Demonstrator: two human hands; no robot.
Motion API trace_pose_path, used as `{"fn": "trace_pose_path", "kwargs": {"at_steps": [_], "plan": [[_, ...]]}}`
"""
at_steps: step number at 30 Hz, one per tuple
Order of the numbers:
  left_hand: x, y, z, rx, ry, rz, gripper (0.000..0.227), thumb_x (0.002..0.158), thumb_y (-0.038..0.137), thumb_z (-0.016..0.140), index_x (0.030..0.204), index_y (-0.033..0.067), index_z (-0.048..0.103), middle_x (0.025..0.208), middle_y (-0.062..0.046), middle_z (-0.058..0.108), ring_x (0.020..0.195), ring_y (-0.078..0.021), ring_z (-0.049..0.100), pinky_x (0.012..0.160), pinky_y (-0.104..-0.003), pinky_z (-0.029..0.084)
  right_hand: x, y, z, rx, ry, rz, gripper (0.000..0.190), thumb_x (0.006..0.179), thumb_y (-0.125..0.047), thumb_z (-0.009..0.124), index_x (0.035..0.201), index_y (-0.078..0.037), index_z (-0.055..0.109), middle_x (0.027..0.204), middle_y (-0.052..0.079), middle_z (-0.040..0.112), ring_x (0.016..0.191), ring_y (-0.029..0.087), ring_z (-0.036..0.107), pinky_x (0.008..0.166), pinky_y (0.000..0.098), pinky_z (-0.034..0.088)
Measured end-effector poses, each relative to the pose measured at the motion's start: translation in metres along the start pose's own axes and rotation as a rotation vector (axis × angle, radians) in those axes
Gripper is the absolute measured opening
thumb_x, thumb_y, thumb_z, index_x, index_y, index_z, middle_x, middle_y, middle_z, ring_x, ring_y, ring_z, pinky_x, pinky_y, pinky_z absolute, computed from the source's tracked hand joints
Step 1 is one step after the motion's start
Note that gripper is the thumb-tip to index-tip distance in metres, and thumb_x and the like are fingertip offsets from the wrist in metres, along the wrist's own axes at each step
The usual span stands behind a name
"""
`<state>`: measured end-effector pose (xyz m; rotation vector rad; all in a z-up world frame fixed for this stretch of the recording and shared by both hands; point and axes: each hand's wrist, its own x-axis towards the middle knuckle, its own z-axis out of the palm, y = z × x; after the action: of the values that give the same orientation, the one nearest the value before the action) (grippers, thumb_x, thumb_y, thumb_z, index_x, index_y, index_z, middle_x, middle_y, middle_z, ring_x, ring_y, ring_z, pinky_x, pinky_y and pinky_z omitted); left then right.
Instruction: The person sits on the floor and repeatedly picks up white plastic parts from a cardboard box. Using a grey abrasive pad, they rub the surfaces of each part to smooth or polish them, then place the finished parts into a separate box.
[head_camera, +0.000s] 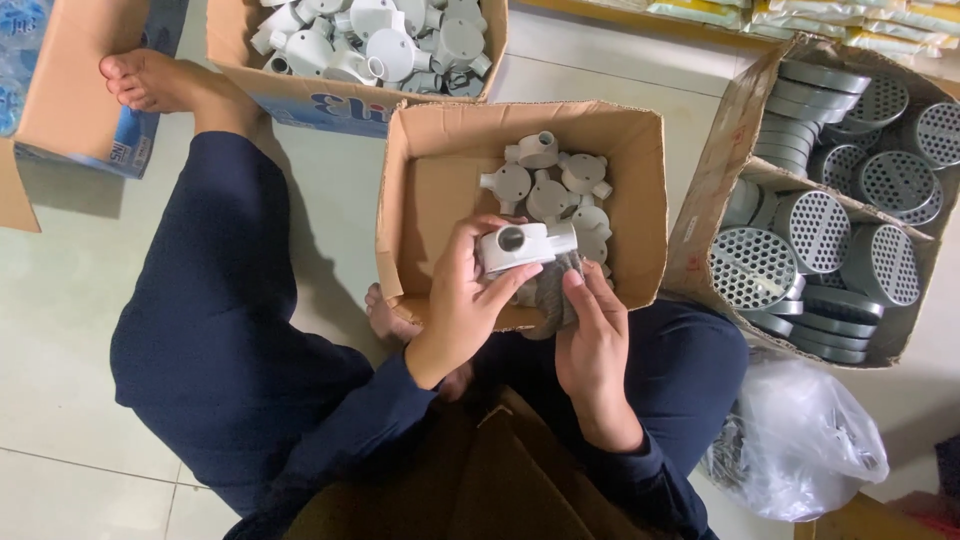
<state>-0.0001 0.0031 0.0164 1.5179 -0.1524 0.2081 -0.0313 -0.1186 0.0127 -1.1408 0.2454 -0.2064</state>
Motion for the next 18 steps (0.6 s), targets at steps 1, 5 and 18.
{"fn": "trace_pose_path", "kwargs": {"at_steps": [1, 5, 18], "plan": [[0.000, -0.002, -0.002, 0.001, 0.003, 0.000, 0.047, 0.086, 0.009, 0.081, 0.122, 0.0027, 0.052, 0.116, -0.017, 0.064, 0.114, -0.0319, 0.064, 0.097, -0.044, 0.051, 0.000, 0.001, -0.003, 0.000, -0.003, 0.001, 0.023, 0.103, -0.005, 0.054, 0.113, 0.007, 0.071, 0.100, 0.011, 0.057, 0.096, 0.015, 0.051, 0.088, 0.0337, 0.046], [0.004, -0.003, -0.006, 0.151, 0.036, 0.130, 0.038, 0.085, 0.003, 0.081, 0.115, 0.0034, 0.058, 0.113, -0.016, 0.071, 0.109, -0.0342, 0.070, 0.092, -0.044, 0.055, -0.007, 0.000, -0.018, -0.117, -0.027, -0.073, 0.017, 0.100, -0.004, 0.058, 0.102, 0.007, 0.071, 0.096, 0.012, 0.056, 0.092, 0.016, 0.051, 0.084, 0.0325, 0.045], [0.008, 0.006, -0.006, 0.327, 0.152, 0.287, 0.030, 0.076, -0.003, 0.086, 0.097, 0.0018, 0.065, 0.095, -0.015, 0.073, 0.089, -0.0364, 0.074, 0.085, -0.047, 0.057, -0.003, 0.001, -0.014, -0.610, -0.166, -0.398, 0.016, 0.102, -0.007, 0.059, 0.110, 0.002, 0.070, 0.102, 0.013, 0.047, 0.092, 0.022, 0.046, 0.086, 0.0359, 0.040]]}}
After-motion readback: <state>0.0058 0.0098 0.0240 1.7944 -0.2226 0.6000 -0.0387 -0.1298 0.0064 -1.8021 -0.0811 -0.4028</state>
